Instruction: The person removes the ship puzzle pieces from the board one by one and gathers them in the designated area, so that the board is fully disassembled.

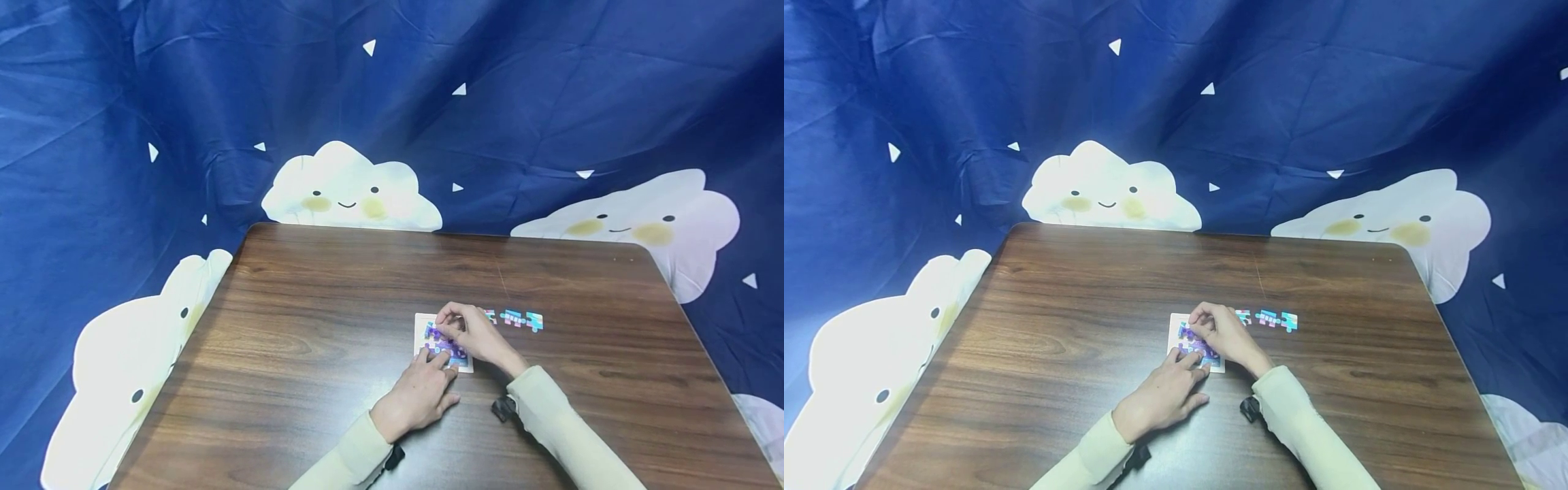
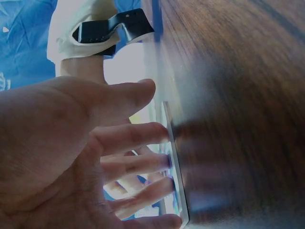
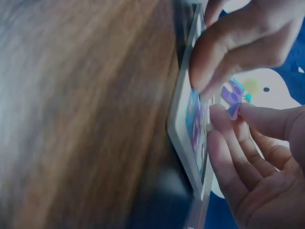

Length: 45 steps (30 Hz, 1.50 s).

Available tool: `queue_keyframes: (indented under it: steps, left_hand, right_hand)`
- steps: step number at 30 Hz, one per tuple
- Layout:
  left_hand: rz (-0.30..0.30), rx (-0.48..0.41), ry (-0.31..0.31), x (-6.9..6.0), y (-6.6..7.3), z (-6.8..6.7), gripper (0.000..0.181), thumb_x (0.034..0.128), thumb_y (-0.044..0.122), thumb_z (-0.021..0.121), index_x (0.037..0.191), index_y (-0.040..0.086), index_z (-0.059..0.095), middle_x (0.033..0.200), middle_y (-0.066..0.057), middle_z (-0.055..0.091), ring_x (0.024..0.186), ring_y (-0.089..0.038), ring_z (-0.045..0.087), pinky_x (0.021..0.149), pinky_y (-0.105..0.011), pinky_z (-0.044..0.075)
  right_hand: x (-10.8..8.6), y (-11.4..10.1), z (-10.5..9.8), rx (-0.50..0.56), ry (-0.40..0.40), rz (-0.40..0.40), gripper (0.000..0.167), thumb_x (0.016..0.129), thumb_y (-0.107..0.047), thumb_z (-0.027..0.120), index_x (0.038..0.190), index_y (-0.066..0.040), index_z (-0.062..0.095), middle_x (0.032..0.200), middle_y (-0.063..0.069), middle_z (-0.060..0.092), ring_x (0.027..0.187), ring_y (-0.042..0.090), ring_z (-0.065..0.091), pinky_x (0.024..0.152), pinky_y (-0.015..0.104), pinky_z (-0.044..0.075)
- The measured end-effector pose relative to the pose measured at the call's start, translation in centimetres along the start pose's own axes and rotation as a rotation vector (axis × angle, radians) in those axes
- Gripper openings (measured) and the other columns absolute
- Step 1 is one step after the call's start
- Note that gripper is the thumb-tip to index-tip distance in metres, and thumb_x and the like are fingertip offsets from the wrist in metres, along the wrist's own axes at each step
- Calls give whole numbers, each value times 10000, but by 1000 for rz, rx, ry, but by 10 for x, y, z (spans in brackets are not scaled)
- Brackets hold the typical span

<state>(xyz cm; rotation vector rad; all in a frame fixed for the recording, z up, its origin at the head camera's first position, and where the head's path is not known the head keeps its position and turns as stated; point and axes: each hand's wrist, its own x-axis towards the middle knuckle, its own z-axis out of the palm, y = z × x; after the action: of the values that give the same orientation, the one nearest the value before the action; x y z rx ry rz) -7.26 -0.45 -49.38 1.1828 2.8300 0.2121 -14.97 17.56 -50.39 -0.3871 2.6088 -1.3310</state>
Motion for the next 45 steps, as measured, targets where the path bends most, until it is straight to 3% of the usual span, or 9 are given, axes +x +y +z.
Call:
queue_keyframes:
  steps: [7, 14, 21, 25, 28, 33, 45]
  left_hand:
    - [-2, -16, -2, 0, 1, -2, 492, 980, 447, 684, 1358, 132, 692, 1363, -68, 648, 1244, -302, 592, 1156, -455, 479]
    - [-8, -31, 0, -1, 1, -1, 497, 981, 442, 684, 1363, 124, 688, 1394, -82, 643, 1262, -323, 589, 1199, -489, 441]
    - [7, -10, 26, -1, 0, 1, 493, 974, 443, 692, 1350, 123, 692, 1356, -74, 656, 1225, -302, 595, 1167, -456, 465]
    - [4, -14, 17, -1, 0, 1, 505, 979, 445, 685, 1364, 119, 684, 1371, -77, 651, 1237, -302, 592, 1173, -458, 460]
    - [3, -12, 11, -1, 0, 1, 509, 983, 448, 679, 1372, 119, 680, 1387, -80, 648, 1248, -307, 590, 1182, -462, 453]
    - [5, -11, 16, -1, 0, 2, 510, 981, 450, 679, 1370, 121, 682, 1387, -83, 651, 1247, -312, 594, 1185, -466, 450]
    - [-1, -10, -2, -1, 0, 1, 520, 988, 450, 670, 1388, 117, 669, 1409, -86, 644, 1266, -313, 593, 1200, -475, 435]
  right_hand:
    - [-6, 9, -14, -5, 55, 18, 85, 982, -104, 704, 1066, -106, 715, 953, 71, 764, 788, 116, 697, 678, 213, 548]
    - [-14, 18, -29, 24, 75, 59, 97, 1000, -106, 682, 1092, -98, 711, 963, 103, 756, 776, 198, 701, 566, 261, 549]
    - [-22, 30, -42, 16, 131, 78, 101, 990, -73, 685, 1079, -40, 721, 955, 125, 774, 812, 143, 738, 708, 247, 607]
    - [-28, 34, -48, 49, 148, 94, 127, 973, -55, 705, 1077, 16, 720, 933, 166, 778, 776, 139, 747, 709, 295, 636]
    - [-33, 37, -51, 48, 149, 87, 158, 949, -61, 738, 1071, 38, 720, 908, 173, 782, 754, 109, 737, 685, 266, 622]
    - [-42, 42, -53, -13, 156, 90, 123, 935, -39, 747, 1045, 15, 738, 875, 142, 782, 730, 92, 711, 641, 201, 569]
    - [-52, 42, -55, -129, 112, 145, 114, 940, -41, 737, 1050, -15, 751, 897, 85, 746, 748, 106, 634, 624, 186, 498]
